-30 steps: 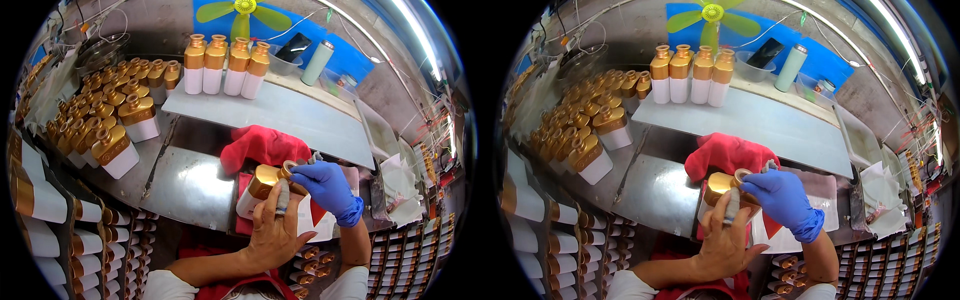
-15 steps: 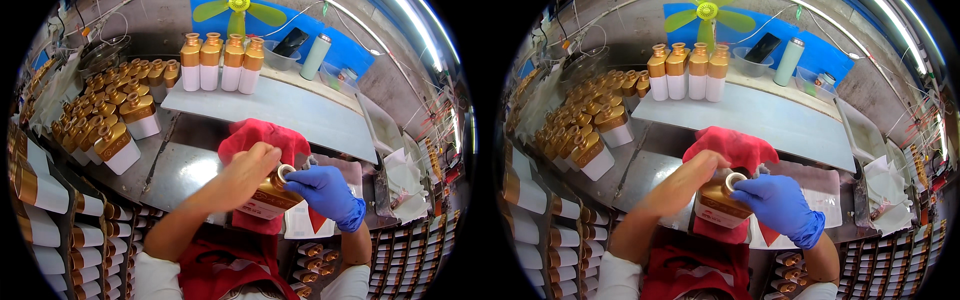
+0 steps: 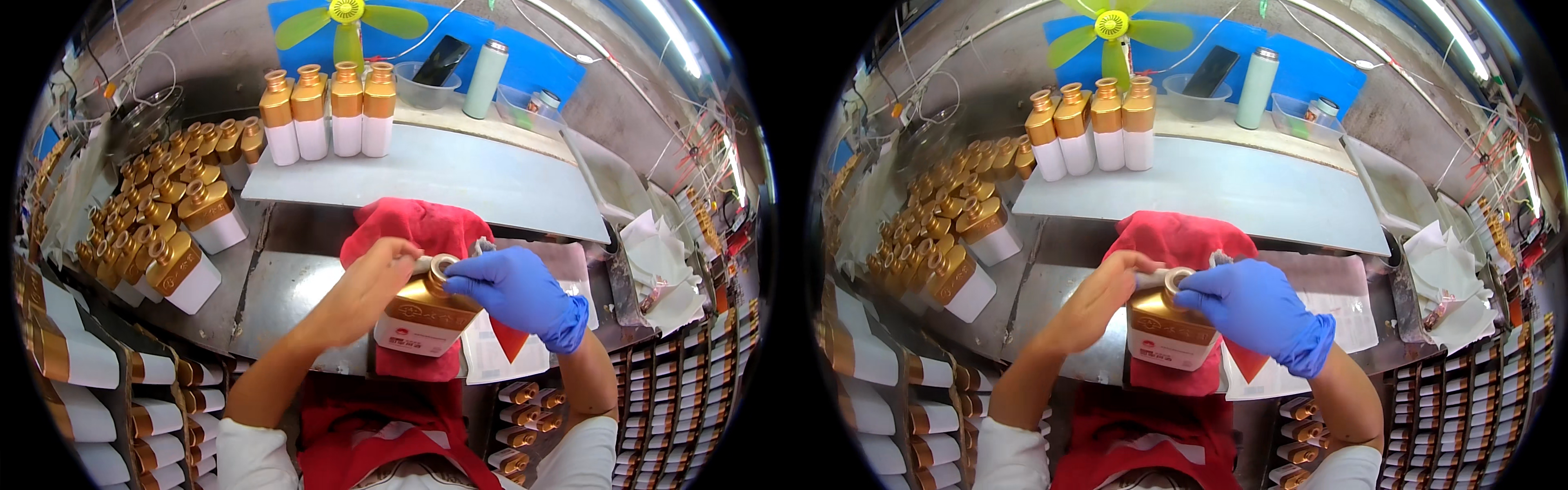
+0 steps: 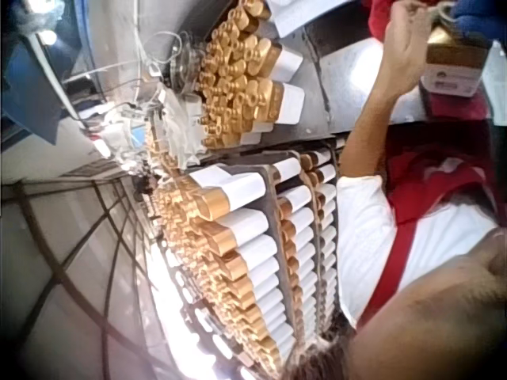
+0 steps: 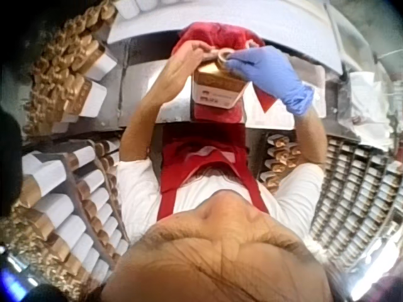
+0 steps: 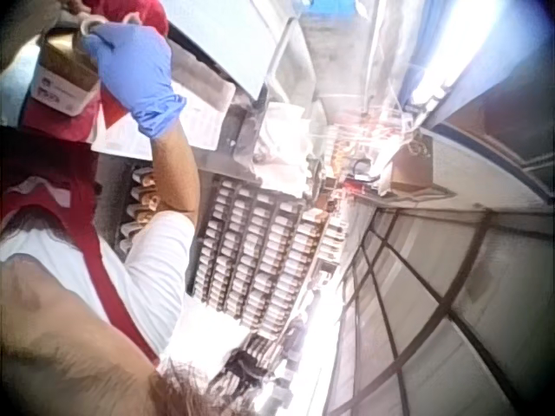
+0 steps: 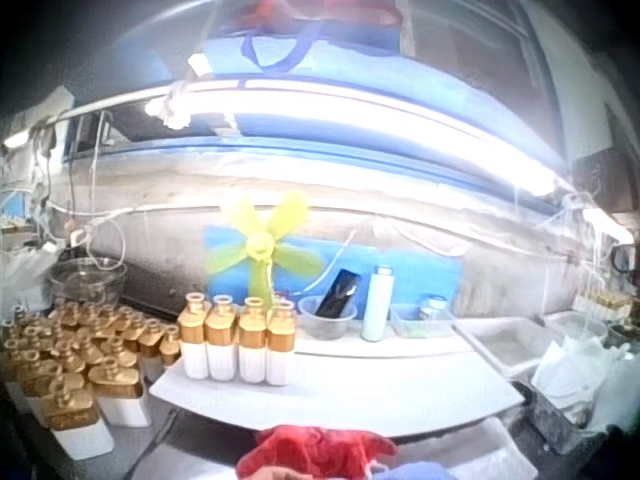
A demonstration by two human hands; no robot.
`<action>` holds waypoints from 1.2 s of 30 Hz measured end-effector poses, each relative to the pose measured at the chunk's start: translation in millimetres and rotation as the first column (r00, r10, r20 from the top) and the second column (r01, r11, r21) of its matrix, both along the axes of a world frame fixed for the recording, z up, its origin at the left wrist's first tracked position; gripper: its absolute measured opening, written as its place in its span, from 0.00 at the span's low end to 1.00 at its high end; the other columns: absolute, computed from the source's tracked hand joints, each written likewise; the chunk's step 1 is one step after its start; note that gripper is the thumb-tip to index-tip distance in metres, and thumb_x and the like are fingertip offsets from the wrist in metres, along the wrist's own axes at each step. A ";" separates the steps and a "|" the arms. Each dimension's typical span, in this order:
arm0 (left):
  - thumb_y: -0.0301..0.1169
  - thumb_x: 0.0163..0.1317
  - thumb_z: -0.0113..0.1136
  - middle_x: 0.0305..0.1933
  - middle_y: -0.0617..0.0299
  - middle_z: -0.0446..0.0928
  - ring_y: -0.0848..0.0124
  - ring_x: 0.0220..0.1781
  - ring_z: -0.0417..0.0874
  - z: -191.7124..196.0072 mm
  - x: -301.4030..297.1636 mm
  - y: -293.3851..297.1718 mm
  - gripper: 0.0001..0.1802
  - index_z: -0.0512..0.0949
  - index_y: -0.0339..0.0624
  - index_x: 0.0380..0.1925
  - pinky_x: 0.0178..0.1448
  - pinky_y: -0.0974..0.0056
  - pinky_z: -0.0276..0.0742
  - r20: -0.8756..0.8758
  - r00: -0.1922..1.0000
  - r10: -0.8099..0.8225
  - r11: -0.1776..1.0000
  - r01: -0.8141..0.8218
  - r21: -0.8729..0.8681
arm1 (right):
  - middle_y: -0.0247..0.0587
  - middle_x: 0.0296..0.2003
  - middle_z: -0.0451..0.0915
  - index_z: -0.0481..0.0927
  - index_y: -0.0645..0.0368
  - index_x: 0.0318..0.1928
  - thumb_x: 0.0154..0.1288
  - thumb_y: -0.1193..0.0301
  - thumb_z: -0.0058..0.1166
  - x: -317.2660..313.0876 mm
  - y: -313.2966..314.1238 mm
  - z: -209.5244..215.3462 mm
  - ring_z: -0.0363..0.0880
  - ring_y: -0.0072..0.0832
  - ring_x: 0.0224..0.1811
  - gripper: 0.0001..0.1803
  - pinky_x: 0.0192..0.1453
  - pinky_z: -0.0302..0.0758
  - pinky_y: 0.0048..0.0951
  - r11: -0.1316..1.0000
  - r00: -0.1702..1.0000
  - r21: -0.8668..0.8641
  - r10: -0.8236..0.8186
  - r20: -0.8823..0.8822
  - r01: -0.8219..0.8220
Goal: The person applies adhesive labels to white bottles with gold caps, smoothing each label with a red squeegee and wiping the surface with a pink cloth. The person handles bottles one at a time, placing finished units on a nearby tray.
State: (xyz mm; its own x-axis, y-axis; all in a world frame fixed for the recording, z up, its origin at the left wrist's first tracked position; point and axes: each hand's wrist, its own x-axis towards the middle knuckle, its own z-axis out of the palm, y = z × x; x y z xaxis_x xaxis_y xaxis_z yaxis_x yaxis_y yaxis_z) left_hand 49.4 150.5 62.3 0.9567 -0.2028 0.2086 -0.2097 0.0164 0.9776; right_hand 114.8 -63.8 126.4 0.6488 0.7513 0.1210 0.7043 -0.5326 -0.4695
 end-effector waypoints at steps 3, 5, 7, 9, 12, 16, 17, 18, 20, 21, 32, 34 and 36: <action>0.33 0.66 0.54 0.62 0.46 0.67 0.63 0.53 0.69 -18.8 -23.6 -6.8 0.22 0.64 0.36 0.57 0.61 0.61 0.63 0.157 0.971 0.180 0.980 -0.192 0.060 | 0.46 0.26 0.79 0.85 0.44 0.39 0.61 0.60 0.58 11.3 3.4 -3.1 0.78 0.43 0.28 0.08 0.35 0.75 0.37 0.999 1.000 0.030 0.021 -0.022 -0.020; 0.33 0.64 0.58 0.64 0.45 0.65 0.61 0.56 0.69 -23.0 -30.5 -1.4 0.24 0.64 0.38 0.57 0.63 0.57 0.59 0.427 0.892 0.147 0.901 -0.299 0.314 | 0.46 0.27 0.79 0.85 0.44 0.39 0.62 0.61 0.57 13.5 5.5 -4.3 0.79 0.44 0.30 0.08 0.40 0.76 0.36 0.997 0.999 0.065 0.042 -0.011 -0.041; 0.33 0.58 0.63 0.65 0.43 0.65 0.56 0.62 0.67 -30.6 -32.4 -1.2 0.26 0.68 0.41 0.55 0.65 0.51 0.51 0.544 0.834 0.090 0.849 -0.350 0.396 | 0.47 0.28 0.80 0.85 0.43 0.41 0.63 0.61 0.55 15.0 5.5 -8.3 0.79 0.45 0.32 0.09 0.46 0.77 0.36 0.992 0.998 0.109 0.058 0.009 -0.059; 0.35 0.56 0.65 0.64 0.45 0.67 0.56 0.64 0.66 -27.6 -29.0 0.0 0.25 0.70 0.43 0.53 0.65 0.51 0.51 0.605 0.796 0.016 0.792 -0.380 0.478 | 0.46 0.30 0.80 0.84 0.43 0.42 0.64 0.62 0.52 13.0 5.7 -6.4 0.79 0.45 0.35 0.10 0.52 0.75 0.36 0.998 0.999 0.058 -0.008 -0.037 0.011; 0.39 0.54 0.67 0.61 0.50 0.70 0.59 0.64 0.66 -25.3 -20.6 -0.8 0.23 0.74 0.45 0.49 0.63 0.54 0.52 0.678 0.719 -0.149 0.678 -0.425 0.600 | 0.45 0.32 0.81 0.84 0.44 0.44 0.66 0.61 0.49 17.0 1.1 -12.2 0.79 0.45 0.37 0.12 0.55 0.74 0.37 0.999 0.999 0.033 -0.007 -0.041 0.009; 0.50 0.55 0.62 0.56 0.58 0.73 0.64 0.59 0.66 -7.9 -7.8 -12.0 0.24 0.77 0.48 0.46 0.56 0.58 0.58 0.762 0.555 -0.335 0.525 -0.561 0.640 | 0.50 0.30 0.80 0.83 0.54 0.44 0.67 0.62 0.51 19.7 -2.8 -5.9 0.79 0.46 0.31 0.13 0.40 0.75 0.35 0.983 0.996 0.157 0.091 0.005 -0.091; 0.52 0.54 0.61 0.54 0.59 0.73 0.65 0.58 0.66 -2.6 -4.3 -18.7 0.26 0.76 0.48 0.47 0.55 0.58 0.59 0.748 0.542 -0.383 0.475 -0.579 0.662 | 0.50 0.29 0.80 0.83 0.53 0.44 0.68 0.61 0.50 21.1 -3.4 -1.2 0.79 0.46 0.31 0.14 0.39 0.74 0.36 0.992 0.997 0.096 0.079 0.016 -0.080; 0.54 0.53 0.61 0.52 0.60 0.73 0.66 0.56 0.66 1.1 0.9 -27.2 0.28 0.76 0.47 0.48 0.54 0.57 0.61 0.731 0.531 -0.428 0.425 -0.595 0.682 | 0.50 0.29 0.80 0.83 0.52 0.44 0.69 0.59 0.48 23.5 -2.5 3.2 0.78 0.47 0.30 0.15 0.38 0.73 0.38 0.997 0.997 0.032 0.067 0.024 -0.068; 0.61 0.56 0.50 0.46 0.65 0.74 0.66 0.53 0.66 17.6 9.2 -41.2 0.33 0.79 0.42 0.43 0.48 0.62 0.64 0.668 0.513 -0.539 0.285 -0.636 0.717 | 0.48 0.29 0.79 0.83 0.50 0.44 0.69 0.58 0.46 23.1 2.5 13.2 0.78 0.46 0.31 0.15 0.38 0.73 0.39 0.993 0.997 -0.109 0.058 0.059 -0.052; 0.61 0.57 0.49 0.42 0.65 0.74 0.66 0.51 0.66 19.5 11.1 -46.5 0.33 0.79 0.40 0.41 0.48 0.62 0.63 0.617 0.554 -0.558 0.257 -0.592 0.764 | 0.47 0.30 0.80 0.82 0.48 0.43 0.69 0.58 0.45 21.7 6.1 17.6 0.79 0.45 0.32 0.15 0.39 0.74 0.39 0.983 0.993 -0.175 0.075 0.086 -0.059; 0.69 0.60 0.30 0.43 0.71 0.73 0.66 0.52 0.65 7.2 6.1 -77.0 0.39 0.77 0.48 0.43 0.60 0.50 0.49 0.532 0.423 -0.734 -0.201 -0.883 0.424 | 0.34 0.26 0.71 0.80 0.51 0.46 0.54 0.74 0.55 19.9 -12.6 22.7 0.74 0.35 0.30 0.16 0.39 0.72 0.32 0.914 0.869 -0.208 0.399 0.293 -0.349; 0.69 0.59 0.34 0.40 0.71 0.73 0.68 0.51 0.65 8.2 10.2 -75.4 0.39 0.78 0.48 0.41 0.57 0.54 0.51 0.584 0.344 -0.735 -0.088 -0.903 0.421 | 0.36 0.26 0.71 0.81 0.51 0.45 0.54 0.74 0.55 20.6 -14.2 22.8 0.74 0.35 0.30 0.16 0.39 0.72 0.32 0.911 0.836 -0.187 0.411 0.365 -0.367; 0.70 0.57 0.39 0.36 0.69 0.72 0.70 0.48 0.66 14.4 2.6 -62.6 0.38 0.79 0.47 0.38 0.55 0.61 0.54 0.637 0.356 -0.684 -0.013 -0.878 0.478 | 0.37 0.26 0.72 0.81 0.52 0.45 0.55 0.74 0.55 23.6 -15.4 16.4 0.75 0.36 0.30 0.16 0.38 0.71 0.32 0.890 0.800 -0.188 0.455 0.390 -0.414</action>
